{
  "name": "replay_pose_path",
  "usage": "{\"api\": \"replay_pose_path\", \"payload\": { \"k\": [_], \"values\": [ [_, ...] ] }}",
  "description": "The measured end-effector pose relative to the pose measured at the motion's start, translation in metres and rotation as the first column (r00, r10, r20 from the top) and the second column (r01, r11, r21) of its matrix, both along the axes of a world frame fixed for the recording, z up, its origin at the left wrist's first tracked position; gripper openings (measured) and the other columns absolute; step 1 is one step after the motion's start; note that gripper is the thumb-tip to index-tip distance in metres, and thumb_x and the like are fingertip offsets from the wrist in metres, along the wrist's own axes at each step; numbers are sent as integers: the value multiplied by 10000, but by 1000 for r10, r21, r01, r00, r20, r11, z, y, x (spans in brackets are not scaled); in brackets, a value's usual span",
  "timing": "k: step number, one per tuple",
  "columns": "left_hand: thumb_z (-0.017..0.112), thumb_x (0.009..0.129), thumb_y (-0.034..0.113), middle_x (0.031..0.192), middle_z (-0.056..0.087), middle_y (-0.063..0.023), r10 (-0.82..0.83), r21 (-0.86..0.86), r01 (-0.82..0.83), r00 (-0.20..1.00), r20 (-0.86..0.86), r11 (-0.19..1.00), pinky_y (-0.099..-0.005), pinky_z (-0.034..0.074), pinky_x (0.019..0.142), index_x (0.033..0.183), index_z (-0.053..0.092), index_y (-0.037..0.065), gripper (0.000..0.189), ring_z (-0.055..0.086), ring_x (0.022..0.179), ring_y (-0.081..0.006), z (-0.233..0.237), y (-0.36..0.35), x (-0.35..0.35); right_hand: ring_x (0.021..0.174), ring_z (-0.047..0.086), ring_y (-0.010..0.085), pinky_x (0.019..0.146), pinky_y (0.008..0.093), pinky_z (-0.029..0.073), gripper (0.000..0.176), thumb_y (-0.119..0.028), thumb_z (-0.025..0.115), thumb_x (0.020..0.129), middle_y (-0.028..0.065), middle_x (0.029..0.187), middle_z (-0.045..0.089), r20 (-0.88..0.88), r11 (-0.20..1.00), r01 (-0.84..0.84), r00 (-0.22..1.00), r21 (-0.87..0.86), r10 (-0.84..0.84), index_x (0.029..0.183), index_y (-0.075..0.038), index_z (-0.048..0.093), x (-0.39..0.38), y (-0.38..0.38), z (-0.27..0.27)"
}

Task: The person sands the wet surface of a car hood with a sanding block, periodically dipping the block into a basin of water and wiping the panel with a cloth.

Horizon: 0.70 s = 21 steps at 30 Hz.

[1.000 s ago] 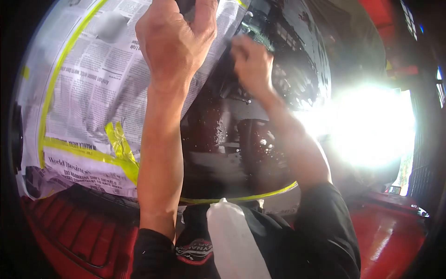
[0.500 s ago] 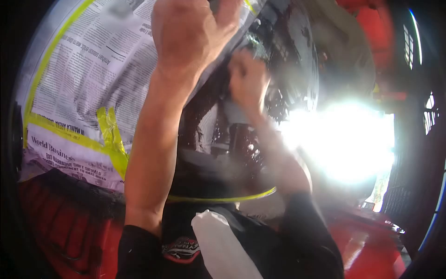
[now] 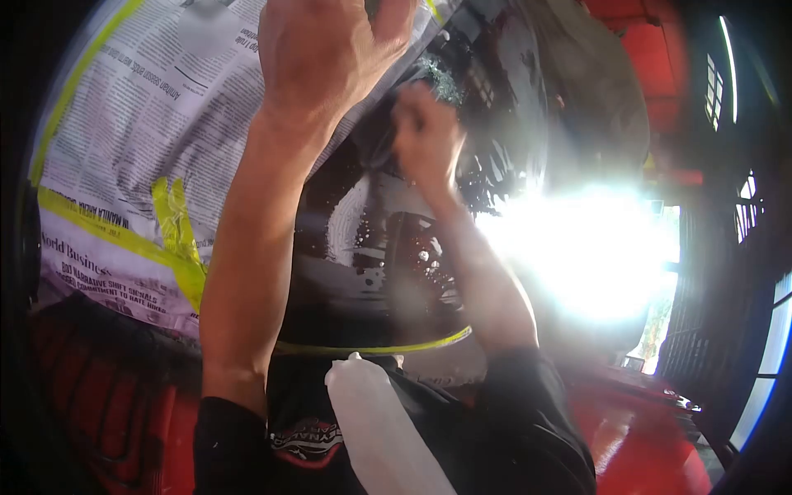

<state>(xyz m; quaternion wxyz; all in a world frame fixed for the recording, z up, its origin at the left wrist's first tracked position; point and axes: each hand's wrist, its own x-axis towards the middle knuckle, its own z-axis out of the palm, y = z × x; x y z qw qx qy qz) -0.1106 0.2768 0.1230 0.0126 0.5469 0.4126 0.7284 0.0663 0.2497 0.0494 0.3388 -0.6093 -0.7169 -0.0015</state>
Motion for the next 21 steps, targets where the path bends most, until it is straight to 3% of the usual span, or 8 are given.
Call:
{"api": "replay_pose_path", "payload": {
  "k": [4,6,8,12,14,16,19,21],
  "values": [
    [658,909,121,944,710,-241,90,153,-86,996,-21,984,-378,579,649,1245,551,-72,401,718,756,-356,3,-3,-1,1039,689,361,930,403,523,260,-148,693,864,192,1191,691,-120,958,163,973,-237,-195,1107,-65,735,-1,12,12],
    [658,913,127,952,711,-242,77,106,-74,997,-21,992,-374,580,648,1247,551,-73,404,720,759,-354,4,3,-2,1109,665,311,966,407,511,270,-81,706,823,183,1170,701,36,996,-70,997,50,68,1089,-97,750,-8,-41,-20],
    [660,918,143,968,711,-242,58,41,-57,998,-10,998,-368,579,637,1242,557,-80,407,721,761,-351,-2,5,4,1146,646,292,981,412,504,279,-60,718,800,172,1176,701,10,989,-145,989,18,144,1068,-121,761,-15,-61,-19],
    [658,924,142,966,713,-228,67,-70,-70,997,-47,995,-385,574,651,1250,558,-62,398,719,785,-348,9,-15,4,999,704,316,909,373,535,257,-148,691,860,149,1130,724,-91,963,160,979,-218,-183,1108,-105,741,11,37,10],
    [656,926,136,982,710,-217,125,-108,-139,984,-131,984,-401,566,691,1281,545,-35,409,711,827,-361,8,-16,-2,985,703,328,881,388,545,250,-155,675,867,145,1110,727,-85,985,165,982,-59,-170,1103,-105,738,15,50,-5],
    [653,925,110,989,703,-210,178,9,-178,975,-135,984,-410,550,703,1263,558,-11,371,692,824,-371,1,-2,-4,978,688,346,876,399,545,227,-128,678,861,149,1072,728,-135,988,82,986,-130,-100,1079,-107,734,11,28,-5],
    [626,937,58,931,698,-196,171,2,-176,956,-237,984,-392,504,571,1172,589,-17,249,626,639,-318,8,-4,-5,1066,660,320,906,411,541,228,-34,742,797,164,1153,703,32,961,-219,976,167,217,1017,-93,753,-19,-56,-25],
    [665,920,106,950,708,-200,146,-45,-171,929,-341,984,-397,523,654,1191,602,7,295,656,715,-335,-2,-4,-4,1049,656,333,913,404,535,277,-8,755,778,168,1185,692,-94,970,-241,965,30,243,1050,-63,743,-28,-80,-11]
  ]
}}
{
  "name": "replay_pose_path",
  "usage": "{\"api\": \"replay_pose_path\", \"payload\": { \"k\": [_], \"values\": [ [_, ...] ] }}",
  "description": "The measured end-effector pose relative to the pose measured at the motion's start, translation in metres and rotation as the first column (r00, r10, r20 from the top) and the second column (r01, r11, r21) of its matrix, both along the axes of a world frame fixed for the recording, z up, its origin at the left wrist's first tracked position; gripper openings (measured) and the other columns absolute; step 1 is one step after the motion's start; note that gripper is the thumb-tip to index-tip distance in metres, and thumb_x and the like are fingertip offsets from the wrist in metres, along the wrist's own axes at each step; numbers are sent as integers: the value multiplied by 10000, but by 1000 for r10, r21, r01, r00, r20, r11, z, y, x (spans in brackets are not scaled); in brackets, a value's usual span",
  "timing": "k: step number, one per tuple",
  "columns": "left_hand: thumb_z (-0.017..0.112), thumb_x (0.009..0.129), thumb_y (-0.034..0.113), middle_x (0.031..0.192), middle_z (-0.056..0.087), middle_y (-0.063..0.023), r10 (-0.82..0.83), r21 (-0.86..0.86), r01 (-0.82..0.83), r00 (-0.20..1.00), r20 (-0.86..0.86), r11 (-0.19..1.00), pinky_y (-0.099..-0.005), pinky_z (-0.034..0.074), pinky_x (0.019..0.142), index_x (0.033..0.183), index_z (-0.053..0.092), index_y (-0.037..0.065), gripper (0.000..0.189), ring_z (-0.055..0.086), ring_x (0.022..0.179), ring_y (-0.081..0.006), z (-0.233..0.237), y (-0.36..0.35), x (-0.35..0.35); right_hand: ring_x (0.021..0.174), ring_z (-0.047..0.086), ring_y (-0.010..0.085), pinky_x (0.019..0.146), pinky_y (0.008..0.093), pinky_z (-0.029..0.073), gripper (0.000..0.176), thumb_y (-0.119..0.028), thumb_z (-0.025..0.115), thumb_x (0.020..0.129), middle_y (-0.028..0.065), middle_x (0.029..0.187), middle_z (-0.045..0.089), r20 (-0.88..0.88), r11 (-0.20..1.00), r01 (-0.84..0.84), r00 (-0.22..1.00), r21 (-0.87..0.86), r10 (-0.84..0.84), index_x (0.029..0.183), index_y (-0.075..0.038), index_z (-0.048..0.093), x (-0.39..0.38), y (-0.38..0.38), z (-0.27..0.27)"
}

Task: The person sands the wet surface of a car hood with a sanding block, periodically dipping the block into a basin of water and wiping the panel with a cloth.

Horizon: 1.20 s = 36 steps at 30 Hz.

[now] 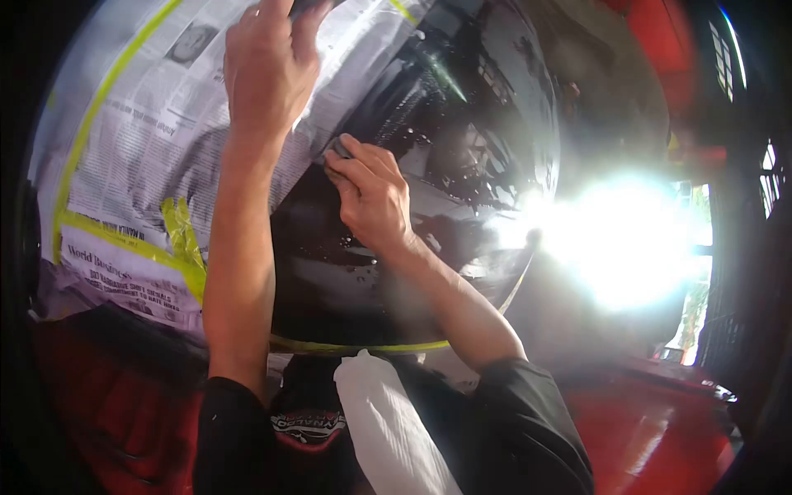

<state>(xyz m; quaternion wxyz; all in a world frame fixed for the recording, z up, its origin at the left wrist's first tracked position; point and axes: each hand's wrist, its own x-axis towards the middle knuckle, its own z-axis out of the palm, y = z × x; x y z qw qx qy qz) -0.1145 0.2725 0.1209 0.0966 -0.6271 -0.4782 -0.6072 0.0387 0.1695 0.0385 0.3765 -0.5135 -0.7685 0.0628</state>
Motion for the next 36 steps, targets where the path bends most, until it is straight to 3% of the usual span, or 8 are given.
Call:
{"api": "replay_pose_path", "payload": {
  "k": [7,11,14,17,22,29,31,36],
  "values": [
    [660,824,-69,948,722,-121,-308,-92,306,951,-5,948,-409,539,757,1076,720,81,299,682,873,-342,-37,3,38,1050,655,348,916,404,532,298,29,756,754,170,1227,674,-104,996,94,990,4,-93,1043,-43,735,42,-74,22],
    [676,776,-22,1004,719,-89,-150,63,170,956,-252,983,-443,526,770,1056,703,93,304,680,876,-330,-16,54,106,1045,661,343,905,404,541,323,31,767,724,175,1223,675,-138,983,180,973,-32,-183,1035,-48,738,74,-121,19],
    [669,774,11,978,723,-83,-284,30,318,882,-375,948,-443,523,751,1056,716,106,301,675,853,-325,-14,130,144,1042,663,357,884,414,552,319,38,771,701,176,1223,678,-141,974,220,964,-49,-225,1008,-46,744,91,-142,15],
    [557,856,57,981,740,-44,-408,-309,268,662,-629,912,-409,544,820,1067,751,212,327,706,910,-267,-34,177,165,1044,665,356,883,416,554,325,33,779,692,176,1215,683,-214,957,279,933,-76,-289,1004,-50,750,99,-152,13],
    [634,850,34,1044,735,-48,-586,-463,366,581,-564,808,-410,538,856,1082,722,162,279,674,980,-300,-57,192,166,1050,661,365,868,406,559,336,74,784,675,180,1214,683,-258,938,339,902,-75,-346,995,-22,747,114,-151,12],
    [576,813,-47,1132,693,-54,-715,-628,360,472,-516,691,-411,492,922,1090,696,93,333,617,1063,-308,-44,29,76,1065,650,377,859,413,557,297,104,748,727,223,1231,665,-282,942,329,899,-69,-335,1010,17,728,116,-138,30],
    [585,783,-48,1174,670,-53,-621,-519,369,616,-484,771,-420,469,958,1111,698,90,373,586,1124,-297,-59,-44,42,1064,649,380,857,408,557,294,101,744,734,231,1230,664,-265,945,321,908,-55,-324,1017,22,724,117,-132,30],
    [595,749,-67,1206,669,-58,-577,-533,308,673,-464,788,-422,465,962,1131,701,98,430,578,1144,-277,-57,-108,14,1077,651,355,876,396,549,290,56,749,777,217,1251,660,-203,934,355,913,-37,-355,1063,31,707,115,-121,19]
  ]
}}
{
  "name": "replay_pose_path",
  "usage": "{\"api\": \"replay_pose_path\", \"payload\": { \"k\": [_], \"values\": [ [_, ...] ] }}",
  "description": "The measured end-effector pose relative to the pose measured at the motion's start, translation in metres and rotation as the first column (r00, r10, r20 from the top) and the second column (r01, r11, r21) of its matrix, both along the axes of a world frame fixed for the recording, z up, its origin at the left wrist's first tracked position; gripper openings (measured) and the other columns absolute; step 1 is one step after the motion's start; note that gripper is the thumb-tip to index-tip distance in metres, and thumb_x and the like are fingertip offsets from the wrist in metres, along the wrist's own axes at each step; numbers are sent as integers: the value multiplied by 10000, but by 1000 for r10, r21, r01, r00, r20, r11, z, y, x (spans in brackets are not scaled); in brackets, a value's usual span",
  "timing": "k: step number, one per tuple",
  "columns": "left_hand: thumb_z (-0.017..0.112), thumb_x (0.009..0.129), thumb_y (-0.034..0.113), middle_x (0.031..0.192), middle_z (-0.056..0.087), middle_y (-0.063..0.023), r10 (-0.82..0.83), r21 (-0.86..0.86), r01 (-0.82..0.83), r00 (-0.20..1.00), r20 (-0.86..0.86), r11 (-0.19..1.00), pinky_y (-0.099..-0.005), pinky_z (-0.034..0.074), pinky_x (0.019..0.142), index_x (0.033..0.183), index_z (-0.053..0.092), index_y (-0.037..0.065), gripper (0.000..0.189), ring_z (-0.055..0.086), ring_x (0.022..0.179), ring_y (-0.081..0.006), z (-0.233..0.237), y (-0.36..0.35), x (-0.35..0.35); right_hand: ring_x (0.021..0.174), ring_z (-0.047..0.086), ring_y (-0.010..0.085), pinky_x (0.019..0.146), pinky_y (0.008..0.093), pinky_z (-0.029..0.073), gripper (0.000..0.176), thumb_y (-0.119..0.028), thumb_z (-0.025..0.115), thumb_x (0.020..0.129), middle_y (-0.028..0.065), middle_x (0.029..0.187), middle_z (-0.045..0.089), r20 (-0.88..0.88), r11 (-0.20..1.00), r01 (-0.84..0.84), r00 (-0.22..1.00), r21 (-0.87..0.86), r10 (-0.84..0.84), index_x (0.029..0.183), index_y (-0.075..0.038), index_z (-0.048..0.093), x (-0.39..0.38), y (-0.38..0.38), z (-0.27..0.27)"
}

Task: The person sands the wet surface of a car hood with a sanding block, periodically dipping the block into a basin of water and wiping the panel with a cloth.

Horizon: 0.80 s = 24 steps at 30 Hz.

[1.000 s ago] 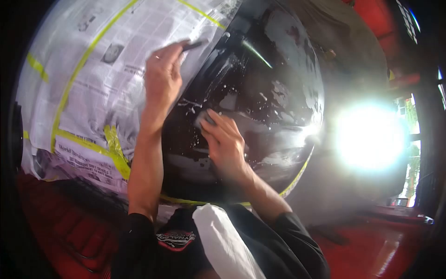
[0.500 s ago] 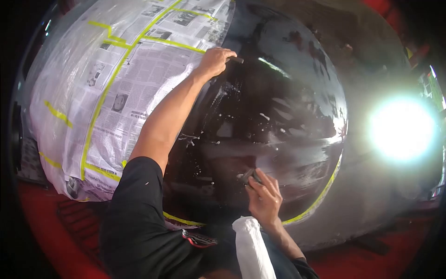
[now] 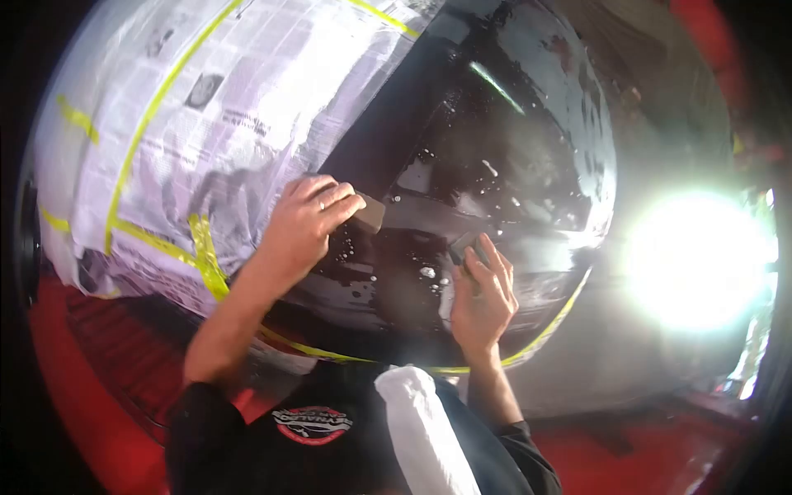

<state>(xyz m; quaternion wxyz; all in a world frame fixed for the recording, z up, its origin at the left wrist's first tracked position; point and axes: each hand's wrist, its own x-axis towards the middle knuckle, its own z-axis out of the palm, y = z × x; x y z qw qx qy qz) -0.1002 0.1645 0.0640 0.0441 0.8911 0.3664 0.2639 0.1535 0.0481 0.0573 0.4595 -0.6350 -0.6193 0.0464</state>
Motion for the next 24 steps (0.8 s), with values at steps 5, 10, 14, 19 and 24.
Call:
{"api": "replay_pose_path", "payload": {
  "k": [5,10,14,19,24],
  "values": [
    [607,807,8,1089,727,-68,1,136,-37,966,258,990,-389,518,847,1155,714,99,376,648,1001,-265,42,66,-30,1167,604,202,964,312,495,282,21,677,917,186,1356,610,-56,987,97,993,-131,-105,1197,48,662,13,6,-4],
    [569,947,13,848,654,-120,278,231,-564,672,686,793,-296,429,529,1170,608,-5,227,533,660,-150,66,99,-65,1157,614,202,1015,325,471,310,-4,667,927,170,1301,641,100,959,182,981,-218,-164,1228,65,643,32,15,-27],
    [558,945,-30,699,586,-115,356,53,-556,598,718,829,-274,454,446,1159,595,-76,222,525,552,-126,66,99,-82,1124,629,197,991,331,485,311,-7,660,917,152,1249,666,204,958,182,969,-221,-137,1222,52,652,24,27,-30],
    [566,893,-66,736,592,-136,319,333,-611,714,623,718,-306,485,492,1175,576,-152,295,577,619,-182,53,91,-98,1095,640,191,953,325,505,307,1,656,914,147,1269,656,191,943,163,975,-291,-110,1218,46,652,-30,51,-15],
    [558,911,-53,776,611,-141,373,362,-540,818,438,760,-312,491,514,1258,561,-123,355,570,622,-198,58,87,-97,1126,634,212,958,321,508,322,17,674,893,170,1337,609,155,991,-50,985,-126,70,1213,33,645,-56,85,-20]
  ]
}}
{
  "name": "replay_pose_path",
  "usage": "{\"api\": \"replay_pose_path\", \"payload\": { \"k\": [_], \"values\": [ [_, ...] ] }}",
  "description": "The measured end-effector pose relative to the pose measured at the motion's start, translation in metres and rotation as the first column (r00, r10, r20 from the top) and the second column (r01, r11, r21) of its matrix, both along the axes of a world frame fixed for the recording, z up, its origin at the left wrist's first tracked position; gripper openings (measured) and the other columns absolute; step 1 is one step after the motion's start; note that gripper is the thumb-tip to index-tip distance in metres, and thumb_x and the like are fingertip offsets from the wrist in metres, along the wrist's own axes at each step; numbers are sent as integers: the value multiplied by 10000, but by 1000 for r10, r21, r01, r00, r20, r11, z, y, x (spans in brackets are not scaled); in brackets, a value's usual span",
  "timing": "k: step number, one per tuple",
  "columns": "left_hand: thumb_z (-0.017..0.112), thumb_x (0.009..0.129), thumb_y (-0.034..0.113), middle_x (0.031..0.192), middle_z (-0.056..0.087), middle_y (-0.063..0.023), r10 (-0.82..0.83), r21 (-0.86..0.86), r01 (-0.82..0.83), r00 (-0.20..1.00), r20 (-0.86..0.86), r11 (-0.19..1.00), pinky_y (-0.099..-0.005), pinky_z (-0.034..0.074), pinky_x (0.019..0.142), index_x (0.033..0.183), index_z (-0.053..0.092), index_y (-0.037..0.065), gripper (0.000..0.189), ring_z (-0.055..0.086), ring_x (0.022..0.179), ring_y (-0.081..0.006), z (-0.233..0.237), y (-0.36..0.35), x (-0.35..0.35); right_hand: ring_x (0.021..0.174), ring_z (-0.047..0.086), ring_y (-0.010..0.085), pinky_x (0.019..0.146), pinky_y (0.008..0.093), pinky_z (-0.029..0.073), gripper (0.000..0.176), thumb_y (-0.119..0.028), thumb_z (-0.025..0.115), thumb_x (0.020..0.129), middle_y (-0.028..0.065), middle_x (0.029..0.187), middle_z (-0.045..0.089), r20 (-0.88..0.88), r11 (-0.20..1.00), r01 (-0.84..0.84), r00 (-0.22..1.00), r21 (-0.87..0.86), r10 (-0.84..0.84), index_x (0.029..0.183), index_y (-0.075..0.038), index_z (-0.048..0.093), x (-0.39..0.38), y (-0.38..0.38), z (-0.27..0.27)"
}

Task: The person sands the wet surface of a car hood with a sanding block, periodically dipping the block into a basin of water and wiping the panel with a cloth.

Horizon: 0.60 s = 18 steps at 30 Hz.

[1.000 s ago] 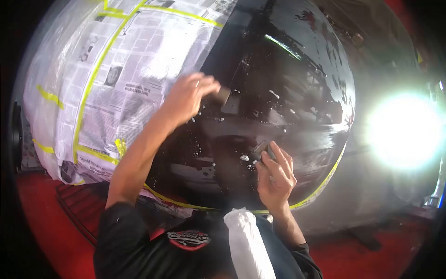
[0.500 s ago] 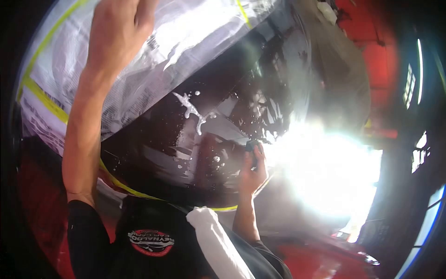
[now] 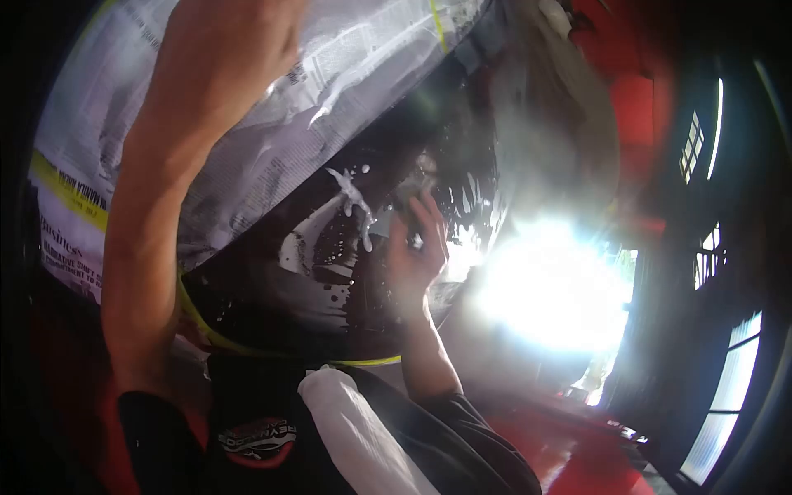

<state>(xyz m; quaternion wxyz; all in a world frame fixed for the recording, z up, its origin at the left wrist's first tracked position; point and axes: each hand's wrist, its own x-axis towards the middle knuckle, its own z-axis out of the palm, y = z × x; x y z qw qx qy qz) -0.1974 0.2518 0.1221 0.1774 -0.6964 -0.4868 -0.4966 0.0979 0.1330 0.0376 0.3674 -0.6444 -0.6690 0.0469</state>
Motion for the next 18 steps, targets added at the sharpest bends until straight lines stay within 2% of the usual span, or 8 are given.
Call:
{"api": "replay_pose_path", "payload": {
  "k": [1,2,4,8,9,14,17,18],
  "values": [
    [558,911,-53,776,611,-141,-18,14,18,1000,-10,1000,-312,491,514,1258,561,-123,355,570,622,-198,1,-1,1,1136,631,219,961,321,508,322,19,680,887,178,1327,614,55,998,-49,997,35,48,1208,25,650,-8,7,4],
    [553,913,-58,791,620,-144,-28,-133,34,999,41,991,-313,501,537,1276,558,-113,368,576,637,-203,0,-2,3,1152,625,227,976,332,501,324,13,697,878,183,1316,618,38,996,-68,997,50,67,1200,13,658,-15,15,7],
    [561,907,-64,845,638,-157,-3,-170,12,999,52,985,-318,523,608,1309,549,-94,404,594,690,-218,-5,2,5,1133,652,276,971,362,511,343,-35,732,836,165,1284,653,-42,997,-41,998,69,44,1177,-48,692,-25,29,14],
    [586,894,-54,871,637,-159,-9,24,8,998,64,1000,-325,525,623,1305,555,-84,413,597,709,-227,-3,1,12,1076,673,308,938,369,532,369,-45,764,813,165,1257,667,-7,993,-27,1000,114,28,1177,-76,709,-33,50,25],
    [594,890,-49,885,640,-162,2,-15,-1,997,71,1000,-326,526,627,1304,555,-83,417,600,720,-230,0,-2,13,1076,673,308,938,369,532,369,-45,764,813,165,1257,667,-8,993,-26,1000,112,27,1177,-76,709,-34,50,27],
    [601,886,-48,909,645,-165,16,-87,-11,998,58,996,-329,522,633,1307,552,-82,425,608,736,-232,-1,-2,10,1043,671,336,903,385,544,304,-91,784,800,157,1217,684,242,947,-323,919,8,311,1102,-105,755,-34,39,13],
    [602,884,-52,910,643,-164,47,-213,-27,995,90,977,-332,516,639,1302,550,-85,422,610,740,-232,0,-4,11,1051,668,341,901,383,546,280,-72,769,806,159,1193,691,228,951,-292,937,98,264,1083,-111,761,-16,78,0],
    [599,886,-53,904,639,-159,17,-119,-4,995,101,993,-336,515,641,1302,549,-85,420,609,738,-229,0,-6,12,1053,669,343,904,389,546,276,-70,763,809,160,1189,691,217,970,-227,955,92,203,1083,-107,759,-10,102,1]
  ]
}}
